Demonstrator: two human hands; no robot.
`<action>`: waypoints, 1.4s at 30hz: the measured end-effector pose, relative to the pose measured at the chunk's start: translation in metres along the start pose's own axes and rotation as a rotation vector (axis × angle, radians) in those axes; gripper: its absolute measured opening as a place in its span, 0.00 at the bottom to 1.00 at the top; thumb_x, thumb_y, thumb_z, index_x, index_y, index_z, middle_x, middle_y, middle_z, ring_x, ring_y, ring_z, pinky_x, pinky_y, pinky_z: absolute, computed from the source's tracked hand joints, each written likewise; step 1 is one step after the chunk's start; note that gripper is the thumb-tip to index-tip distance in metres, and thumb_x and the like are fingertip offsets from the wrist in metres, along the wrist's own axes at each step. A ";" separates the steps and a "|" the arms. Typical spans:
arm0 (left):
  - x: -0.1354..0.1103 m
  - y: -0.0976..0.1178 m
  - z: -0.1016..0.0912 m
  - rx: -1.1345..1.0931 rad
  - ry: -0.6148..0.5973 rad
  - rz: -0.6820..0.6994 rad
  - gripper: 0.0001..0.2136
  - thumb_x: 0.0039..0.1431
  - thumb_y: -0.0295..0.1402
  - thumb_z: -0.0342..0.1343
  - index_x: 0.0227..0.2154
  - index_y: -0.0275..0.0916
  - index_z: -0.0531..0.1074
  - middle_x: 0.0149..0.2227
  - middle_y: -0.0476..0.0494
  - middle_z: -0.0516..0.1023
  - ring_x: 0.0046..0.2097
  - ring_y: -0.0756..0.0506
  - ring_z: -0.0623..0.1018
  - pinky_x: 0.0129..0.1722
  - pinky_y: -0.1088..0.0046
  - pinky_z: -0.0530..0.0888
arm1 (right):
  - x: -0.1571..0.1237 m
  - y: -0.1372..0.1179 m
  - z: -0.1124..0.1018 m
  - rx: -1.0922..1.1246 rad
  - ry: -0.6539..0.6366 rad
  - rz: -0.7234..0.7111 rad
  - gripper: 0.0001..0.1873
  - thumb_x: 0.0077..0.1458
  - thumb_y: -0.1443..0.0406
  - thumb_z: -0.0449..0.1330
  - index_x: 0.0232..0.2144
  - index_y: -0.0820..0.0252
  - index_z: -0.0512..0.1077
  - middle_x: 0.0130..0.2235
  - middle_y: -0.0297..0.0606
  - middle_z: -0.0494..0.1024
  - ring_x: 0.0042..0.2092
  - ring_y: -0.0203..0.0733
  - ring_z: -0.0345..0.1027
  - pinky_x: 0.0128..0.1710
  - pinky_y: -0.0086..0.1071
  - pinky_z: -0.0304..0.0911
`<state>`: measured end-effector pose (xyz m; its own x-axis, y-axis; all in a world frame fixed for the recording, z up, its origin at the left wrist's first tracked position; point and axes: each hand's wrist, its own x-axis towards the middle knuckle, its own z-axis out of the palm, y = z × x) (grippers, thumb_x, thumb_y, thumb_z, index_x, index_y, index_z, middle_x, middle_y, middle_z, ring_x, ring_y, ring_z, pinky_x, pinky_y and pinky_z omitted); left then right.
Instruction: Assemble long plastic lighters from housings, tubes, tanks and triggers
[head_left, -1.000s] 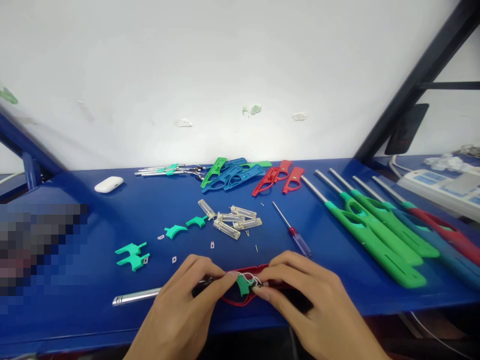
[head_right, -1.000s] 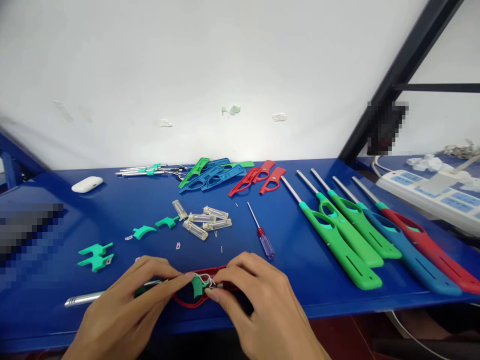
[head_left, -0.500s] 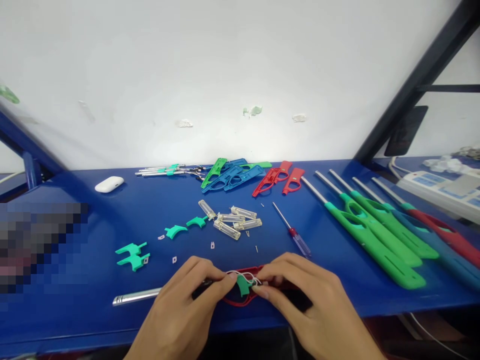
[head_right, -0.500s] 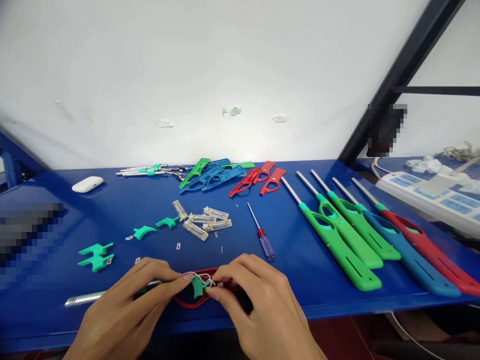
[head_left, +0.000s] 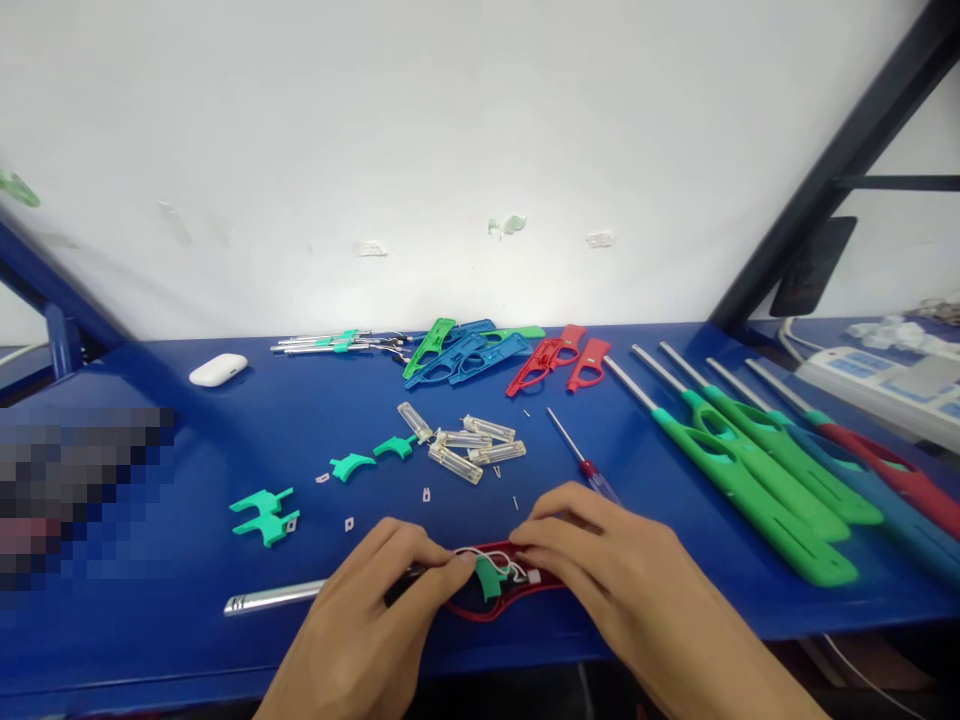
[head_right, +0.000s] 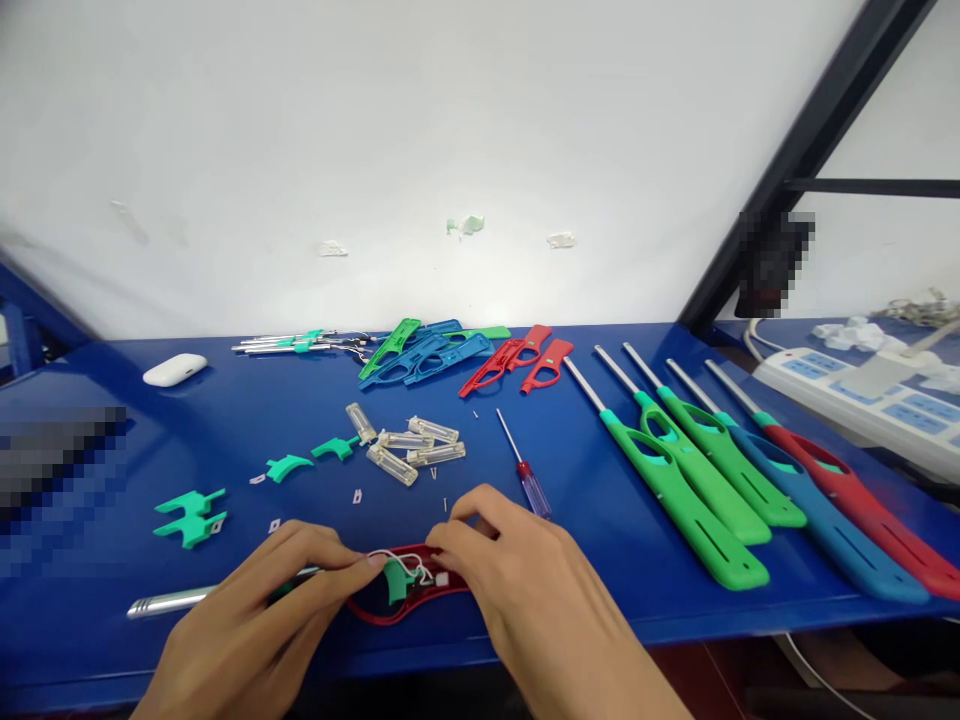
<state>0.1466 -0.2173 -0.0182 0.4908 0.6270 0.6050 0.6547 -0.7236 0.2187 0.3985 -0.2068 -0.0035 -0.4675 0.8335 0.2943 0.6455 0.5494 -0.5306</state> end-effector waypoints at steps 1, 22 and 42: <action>0.000 0.000 0.000 -0.002 -0.002 -0.003 0.19 0.68 0.13 0.45 0.46 0.41 0.77 0.36 0.49 0.77 0.34 0.50 0.75 0.34 0.74 0.75 | 0.002 -0.001 -0.002 -0.022 -0.014 -0.018 0.19 0.68 0.75 0.54 0.45 0.48 0.80 0.45 0.33 0.82 0.37 0.37 0.81 0.41 0.27 0.77; -0.001 -0.001 0.001 0.025 0.010 0.002 0.21 0.67 0.14 0.45 0.47 0.43 0.77 0.36 0.50 0.79 0.33 0.50 0.76 0.33 0.76 0.76 | 0.006 0.006 -0.006 -0.201 -0.045 -0.251 0.25 0.56 0.79 0.56 0.49 0.51 0.78 0.54 0.36 0.84 0.48 0.44 0.81 0.45 0.35 0.76; -0.001 -0.001 0.003 0.007 0.041 0.001 0.20 0.68 0.14 0.47 0.46 0.41 0.79 0.35 0.49 0.78 0.33 0.51 0.75 0.33 0.77 0.76 | 0.020 -0.009 0.001 -0.416 0.282 -0.300 0.20 0.70 0.77 0.47 0.38 0.62 0.78 0.40 0.40 0.86 0.34 0.41 0.81 0.33 0.32 0.73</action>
<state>0.1470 -0.2163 -0.0213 0.4674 0.6140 0.6360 0.6584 -0.7219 0.2131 0.3826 -0.1951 0.0063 -0.5243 0.5902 0.6138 0.7193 0.6928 -0.0518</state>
